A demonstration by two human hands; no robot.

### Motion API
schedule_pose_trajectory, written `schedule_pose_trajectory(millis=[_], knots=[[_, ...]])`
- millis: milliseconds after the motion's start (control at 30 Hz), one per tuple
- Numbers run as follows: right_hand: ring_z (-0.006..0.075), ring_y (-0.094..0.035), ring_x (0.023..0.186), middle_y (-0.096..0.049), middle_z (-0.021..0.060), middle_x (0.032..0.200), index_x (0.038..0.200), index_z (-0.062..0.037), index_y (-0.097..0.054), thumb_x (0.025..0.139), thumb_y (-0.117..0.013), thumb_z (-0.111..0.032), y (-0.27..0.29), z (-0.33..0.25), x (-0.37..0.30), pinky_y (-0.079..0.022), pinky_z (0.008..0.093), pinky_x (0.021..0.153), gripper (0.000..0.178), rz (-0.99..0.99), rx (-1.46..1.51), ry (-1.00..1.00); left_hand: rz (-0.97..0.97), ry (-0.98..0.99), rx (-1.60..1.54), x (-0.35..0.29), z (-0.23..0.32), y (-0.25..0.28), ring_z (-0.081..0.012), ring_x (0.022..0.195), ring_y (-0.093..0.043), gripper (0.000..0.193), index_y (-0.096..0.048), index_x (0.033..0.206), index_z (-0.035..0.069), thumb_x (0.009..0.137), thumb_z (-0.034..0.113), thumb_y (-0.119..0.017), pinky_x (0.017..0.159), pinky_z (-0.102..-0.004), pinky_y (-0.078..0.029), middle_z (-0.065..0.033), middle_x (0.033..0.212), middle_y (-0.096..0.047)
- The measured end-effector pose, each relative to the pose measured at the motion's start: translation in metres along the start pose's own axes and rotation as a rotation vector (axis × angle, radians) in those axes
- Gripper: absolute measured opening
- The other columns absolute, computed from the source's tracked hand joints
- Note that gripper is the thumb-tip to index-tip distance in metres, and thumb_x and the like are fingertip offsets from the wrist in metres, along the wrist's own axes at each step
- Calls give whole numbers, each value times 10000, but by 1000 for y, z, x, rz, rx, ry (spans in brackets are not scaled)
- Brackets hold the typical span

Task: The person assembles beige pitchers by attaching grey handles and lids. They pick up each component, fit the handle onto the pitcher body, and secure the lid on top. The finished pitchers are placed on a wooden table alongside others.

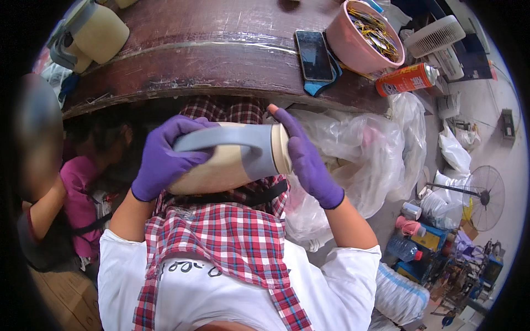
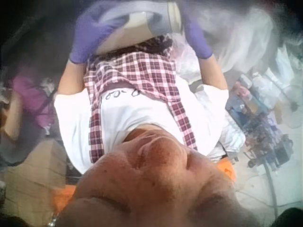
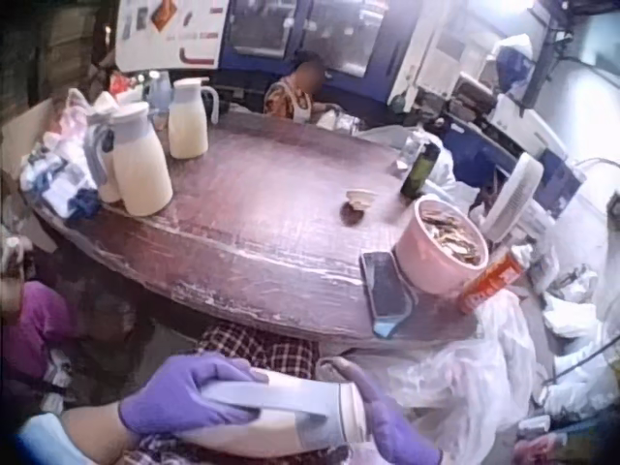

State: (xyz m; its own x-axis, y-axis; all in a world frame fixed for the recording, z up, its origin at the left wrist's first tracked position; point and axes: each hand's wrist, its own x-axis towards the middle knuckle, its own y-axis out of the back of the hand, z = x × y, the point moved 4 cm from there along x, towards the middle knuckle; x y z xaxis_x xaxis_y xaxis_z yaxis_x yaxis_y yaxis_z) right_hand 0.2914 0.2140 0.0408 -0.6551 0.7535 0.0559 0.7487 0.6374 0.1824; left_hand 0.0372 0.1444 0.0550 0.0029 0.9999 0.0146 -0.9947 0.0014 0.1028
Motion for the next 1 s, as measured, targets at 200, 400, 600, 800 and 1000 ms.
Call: schedule_pose_trajectory(millis=[200, 400, 600, 800, 1000], knots=[[228, -421, 1403, -438, 160, 1511, 1492, 12, -393, 1088, -306, -409, -3, -33, 12, -316, 369, 1161, 590, 108, -226, 230, 171, 41, -60, -9, 20, 5, -120, 956, -665, 239, -678, 1006, 47, 813, 62, -818, 921, -303, -508, -33, 981, -716], [237, -517, 1314, -516, 141, 1441, 1404, -54, -484, 1088, -320, -351, -8, 15, 26, -379, 346, 1117, 464, 93, -80, -199, 34, -217, 153, -17, 9, -2, -163, 995, -655, 388, -664, 1087, 35, 757, 98, -859, 903, -285, -506, -64, 1058, -691], [310, -595, 1233, -670, 195, 1235, 1221, -21, -633, 1010, -402, -236, -26, -39, 37, -403, 396, 1102, 380, 59, -254, 506, 87, -35, 42, -11, 10, 17, -189, 923, -675, 396, -682, 1097, 18, 797, 222, -841, 944, -363, -513, -75, 1007, -720], [197, -663, 1008, -681, 132, 1137, 1409, -4, -539, 1042, -390, -215, -16, 23, 37, -519, 312, 919, 448, 294, 75, 40, 30, -476, 563, -36, 22, -42, -364, 1020, -660, 444, -681, 1161, 32, 800, 243, -831, 1105, -535, -409, -124, 1030, -702], [183, -630, 1102, -660, 126, 1208, 1358, 41, -565, 1081, -435, -262, 51, -28, 48, -473, 332, 995, 430, 450, 153, 205, 199, -542, 186, -9, 42, 14, -249, 1030, -639, 409, -592, 1226, 103, 902, 289, -757, 1194, -606, -213, -65, 1030, -688]])
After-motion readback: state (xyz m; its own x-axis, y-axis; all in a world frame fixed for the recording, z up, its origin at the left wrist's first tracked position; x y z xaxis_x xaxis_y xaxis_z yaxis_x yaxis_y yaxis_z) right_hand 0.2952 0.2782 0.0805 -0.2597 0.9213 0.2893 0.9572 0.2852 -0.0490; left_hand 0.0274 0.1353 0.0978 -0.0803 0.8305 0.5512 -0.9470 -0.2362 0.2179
